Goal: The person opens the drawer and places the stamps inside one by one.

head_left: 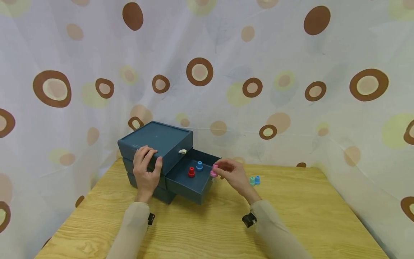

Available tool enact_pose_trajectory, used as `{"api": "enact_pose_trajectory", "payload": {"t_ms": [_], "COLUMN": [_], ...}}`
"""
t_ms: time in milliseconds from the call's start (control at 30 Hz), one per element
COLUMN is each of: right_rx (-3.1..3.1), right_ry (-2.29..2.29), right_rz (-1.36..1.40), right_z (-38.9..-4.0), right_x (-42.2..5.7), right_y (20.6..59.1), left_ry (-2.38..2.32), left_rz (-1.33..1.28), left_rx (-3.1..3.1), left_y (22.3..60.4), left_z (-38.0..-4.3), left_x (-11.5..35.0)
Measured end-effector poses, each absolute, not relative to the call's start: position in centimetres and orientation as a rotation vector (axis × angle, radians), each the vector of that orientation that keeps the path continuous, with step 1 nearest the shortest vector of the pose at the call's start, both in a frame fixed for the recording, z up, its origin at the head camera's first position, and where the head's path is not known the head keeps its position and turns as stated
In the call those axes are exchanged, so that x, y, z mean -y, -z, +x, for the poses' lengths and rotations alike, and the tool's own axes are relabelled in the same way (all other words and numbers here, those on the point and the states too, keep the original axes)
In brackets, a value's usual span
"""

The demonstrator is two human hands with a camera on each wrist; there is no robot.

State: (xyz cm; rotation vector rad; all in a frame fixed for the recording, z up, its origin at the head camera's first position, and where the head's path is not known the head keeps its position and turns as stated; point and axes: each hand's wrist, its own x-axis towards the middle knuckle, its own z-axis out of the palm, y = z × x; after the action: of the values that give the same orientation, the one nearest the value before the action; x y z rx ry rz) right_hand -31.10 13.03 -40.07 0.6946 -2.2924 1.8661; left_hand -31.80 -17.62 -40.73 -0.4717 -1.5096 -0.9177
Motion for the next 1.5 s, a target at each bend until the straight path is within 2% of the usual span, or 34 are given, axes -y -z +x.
{"api": "enact_pose_trajectory", "payload": {"t_ms": [267, 600, 900, 1500], "right_rx": [2.313, 2.329, 2.420, 2.551], "right_ry": [-1.859, -1.799, -1.740, -1.619], "right_rz": [0.718, 0.845, 0.820, 0.977], "right_z": [-31.8, -31.9, -32.1, -32.9], "right_x": [-11.9, -10.5, -9.5, -8.0], "right_y": [40.4, 39.1, 38.4, 37.0], "left_ry": [0.926, 0.910, 0.927, 0.927], "left_rz": [-0.472, -0.461, -0.460, -0.476], "left_rx": [1.502, 1.517, 1.483, 1.481], "left_y": [40.8, 40.6, 41.0, 41.1], "left_z": [-31.8, -31.7, -32.0, -32.0], "left_x": [17.6, 17.6, 17.7, 17.4]}}
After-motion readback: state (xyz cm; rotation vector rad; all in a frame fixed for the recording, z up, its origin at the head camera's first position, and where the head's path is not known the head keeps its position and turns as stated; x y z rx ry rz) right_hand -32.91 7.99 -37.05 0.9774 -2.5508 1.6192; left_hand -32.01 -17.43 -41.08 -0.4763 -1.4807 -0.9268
